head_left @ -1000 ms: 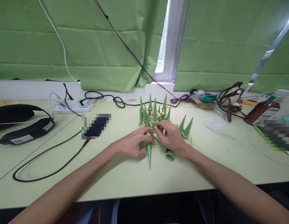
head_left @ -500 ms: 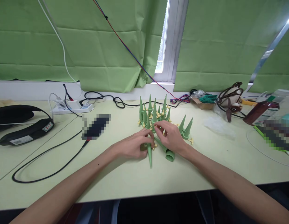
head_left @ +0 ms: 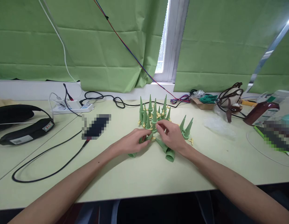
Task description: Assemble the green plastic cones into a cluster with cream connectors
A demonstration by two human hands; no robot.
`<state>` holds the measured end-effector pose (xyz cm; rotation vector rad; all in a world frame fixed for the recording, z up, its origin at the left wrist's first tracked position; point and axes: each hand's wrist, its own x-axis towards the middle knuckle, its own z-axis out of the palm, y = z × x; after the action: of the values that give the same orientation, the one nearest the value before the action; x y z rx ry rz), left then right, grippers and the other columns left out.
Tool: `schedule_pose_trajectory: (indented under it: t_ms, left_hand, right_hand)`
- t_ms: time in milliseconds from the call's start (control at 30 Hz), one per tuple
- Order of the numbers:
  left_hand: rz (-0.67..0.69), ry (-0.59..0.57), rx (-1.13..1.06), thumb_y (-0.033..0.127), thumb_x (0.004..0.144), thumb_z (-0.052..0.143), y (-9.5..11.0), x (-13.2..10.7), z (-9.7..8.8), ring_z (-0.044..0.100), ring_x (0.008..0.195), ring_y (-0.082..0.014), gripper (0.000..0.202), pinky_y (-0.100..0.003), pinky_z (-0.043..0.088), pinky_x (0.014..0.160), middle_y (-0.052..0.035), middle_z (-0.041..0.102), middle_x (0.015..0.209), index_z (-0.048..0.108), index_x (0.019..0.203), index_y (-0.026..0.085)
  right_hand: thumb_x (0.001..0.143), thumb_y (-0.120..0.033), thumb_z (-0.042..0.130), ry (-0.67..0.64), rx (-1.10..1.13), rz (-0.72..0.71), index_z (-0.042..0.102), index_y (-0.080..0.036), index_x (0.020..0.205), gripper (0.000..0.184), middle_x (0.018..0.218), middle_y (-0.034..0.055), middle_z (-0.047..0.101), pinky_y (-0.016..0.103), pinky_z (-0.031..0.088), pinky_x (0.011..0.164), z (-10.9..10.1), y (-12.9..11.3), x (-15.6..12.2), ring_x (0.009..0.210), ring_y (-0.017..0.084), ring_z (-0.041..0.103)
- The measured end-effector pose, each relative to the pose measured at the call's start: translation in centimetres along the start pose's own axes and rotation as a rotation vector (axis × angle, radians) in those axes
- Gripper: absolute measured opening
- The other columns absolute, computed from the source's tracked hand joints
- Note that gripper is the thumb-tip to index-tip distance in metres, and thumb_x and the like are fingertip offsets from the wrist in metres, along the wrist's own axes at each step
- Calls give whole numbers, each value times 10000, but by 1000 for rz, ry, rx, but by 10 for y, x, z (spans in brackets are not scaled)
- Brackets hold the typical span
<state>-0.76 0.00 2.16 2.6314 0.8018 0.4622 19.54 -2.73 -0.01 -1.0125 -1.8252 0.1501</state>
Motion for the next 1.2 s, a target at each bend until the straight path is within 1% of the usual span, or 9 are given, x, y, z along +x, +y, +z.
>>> schedule_pose_trajectory:
  t_ms: [100, 367, 533, 633, 733, 833, 933, 1067, 1200]
  left_hand:
    - [-55, -3, -39, 282, 911, 481, -1, 0, 1, 402, 582, -113, 124, -233, 305, 554, 46, 441, 642, 498, 828, 191]
    - [-119, 45, -124, 309, 893, 535, -6, 2, 5, 407, 575, -106, 118, -224, 312, 539, 57, 447, 628, 552, 867, 195]
    - [-171, 170, -216, 366, 891, 572, -5, 3, 6, 423, 572, -106, 187, -226, 350, 546, 52, 475, 618, 627, 929, 191]
    - [-207, 259, -321, 403, 883, 599, -4, 4, 7, 480, 608, -113, 246, -230, 401, 573, 26, 563, 676, 660, 963, 179]
    - [-234, 318, -463, 415, 865, 635, -3, 5, 8, 551, 670, -123, 268, -230, 447, 599, -18, 650, 797, 675, 937, 160]
    - [-244, 370, -555, 419, 847, 665, -2, 5, 9, 586, 699, -125, 271, -224, 469, 605, -42, 682, 883, 676, 890, 151]
    - [-241, 400, -594, 425, 835, 684, -2, 5, 9, 596, 702, -121, 277, -219, 476, 607, -48, 689, 906, 673, 865, 149]
    - [-240, 426, -598, 435, 841, 680, -2, 5, 10, 547, 608, -94, 286, -204, 441, 549, -32, 674, 822, 676, 845, 149]
    - [-266, 444, -601, 452, 858, 658, -1, 4, 10, 447, 487, -65, 298, -192, 369, 469, 7, 603, 653, 676, 857, 155]
  right_hand:
    - [948, -216, 506, 7, 1, 2, 609, -169, 874, 135, 750, 18, 636, 249, 444, 590, 0, 0, 0, 627, 125, 548]
    - [933, -207, 509, -17, 17, 24, 611, -169, 872, 125, 736, 18, 633, 248, 434, 582, 0, -1, 1, 624, 128, 552]
    - [942, -221, 493, -29, 42, 54, 605, -171, 851, 153, 713, 13, 626, 249, 419, 575, -1, -3, 1, 603, 123, 532]
    - [939, -232, 499, -25, 64, 74, 606, -175, 834, 160, 705, 9, 625, 250, 416, 571, -1, -4, 1, 590, 120, 521]
    - [937, -260, 510, -32, 139, 133, 608, -179, 837, 162, 712, 11, 629, 248, 428, 562, -2, -6, 1, 600, 123, 544]
    - [937, -305, 522, -33, 247, 227, 605, -180, 839, 179, 713, 12, 622, 249, 443, 541, -3, -6, 1, 593, 129, 562]
    - [931, -335, 541, -35, 324, 288, 603, -178, 828, 198, 696, 9, 604, 252, 452, 523, -2, -7, 1, 566, 128, 556]
    - [931, -350, 552, -50, 406, 315, 602, -177, 830, 207, 688, 6, 595, 252, 456, 506, -1, -6, 1, 537, 124, 546]
    - [936, -360, 552, -67, 454, 309, 606, -180, 842, 210, 695, 4, 599, 248, 452, 498, 0, -6, 1, 524, 119, 543]
